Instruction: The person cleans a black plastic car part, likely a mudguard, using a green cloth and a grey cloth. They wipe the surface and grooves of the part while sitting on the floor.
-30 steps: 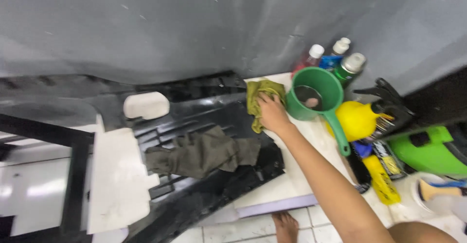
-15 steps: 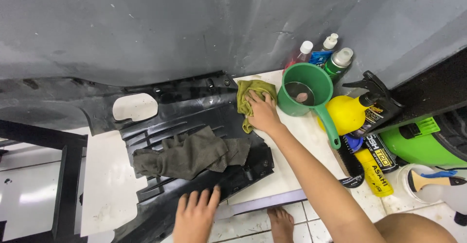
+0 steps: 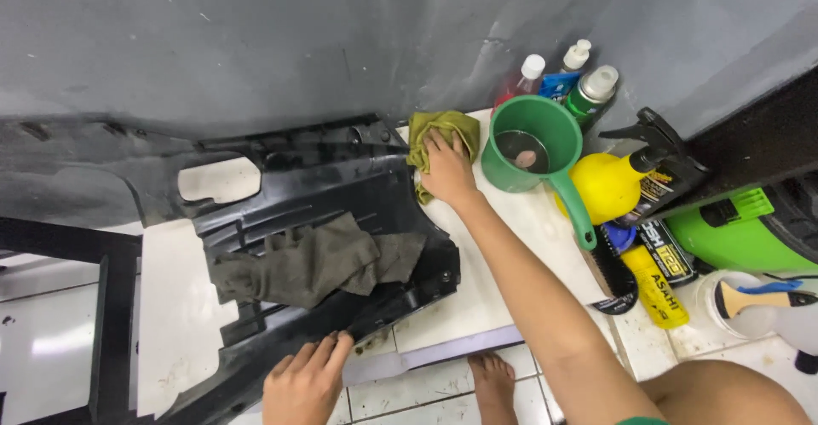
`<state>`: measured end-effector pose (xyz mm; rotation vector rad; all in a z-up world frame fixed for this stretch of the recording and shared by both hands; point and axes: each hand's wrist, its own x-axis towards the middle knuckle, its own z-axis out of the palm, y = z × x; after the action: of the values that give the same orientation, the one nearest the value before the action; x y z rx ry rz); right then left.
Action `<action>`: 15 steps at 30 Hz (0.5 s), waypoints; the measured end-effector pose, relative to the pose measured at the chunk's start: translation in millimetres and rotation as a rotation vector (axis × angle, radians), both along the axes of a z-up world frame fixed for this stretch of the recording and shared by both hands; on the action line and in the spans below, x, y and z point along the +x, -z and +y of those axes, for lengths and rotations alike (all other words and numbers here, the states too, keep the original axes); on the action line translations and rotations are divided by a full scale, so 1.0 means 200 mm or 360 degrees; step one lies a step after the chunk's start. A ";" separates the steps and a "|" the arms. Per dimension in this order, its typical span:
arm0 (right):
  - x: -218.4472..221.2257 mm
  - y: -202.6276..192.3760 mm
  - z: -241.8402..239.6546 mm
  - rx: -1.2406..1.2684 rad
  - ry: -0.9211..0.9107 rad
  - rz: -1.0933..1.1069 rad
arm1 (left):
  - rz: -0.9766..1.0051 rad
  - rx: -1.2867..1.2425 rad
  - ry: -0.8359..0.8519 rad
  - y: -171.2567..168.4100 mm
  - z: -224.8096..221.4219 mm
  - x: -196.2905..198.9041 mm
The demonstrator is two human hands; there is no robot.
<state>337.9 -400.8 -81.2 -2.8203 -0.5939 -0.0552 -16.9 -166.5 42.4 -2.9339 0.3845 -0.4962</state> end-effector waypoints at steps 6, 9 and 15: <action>-0.07 -0.18 -0.07 0.0317 -0.0255 0.0300 | 0.0063 -0.0030 0.0046 0.02 0.10 0.01; -0.15 -0.17 0.00 0.0142 0.0017 0.0203 | -0.0115 -0.0039 0.0044 -0.03 0.09 0.03; -0.25 -0.03 -0.08 -0.0031 -0.0268 0.0015 | -0.0012 -0.0029 0.0054 -0.01 0.14 0.04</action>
<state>286.9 -417.0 -75.8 -2.7759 -0.8312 -0.0043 -8.1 -138.0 44.1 -2.9466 0.4317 -0.5176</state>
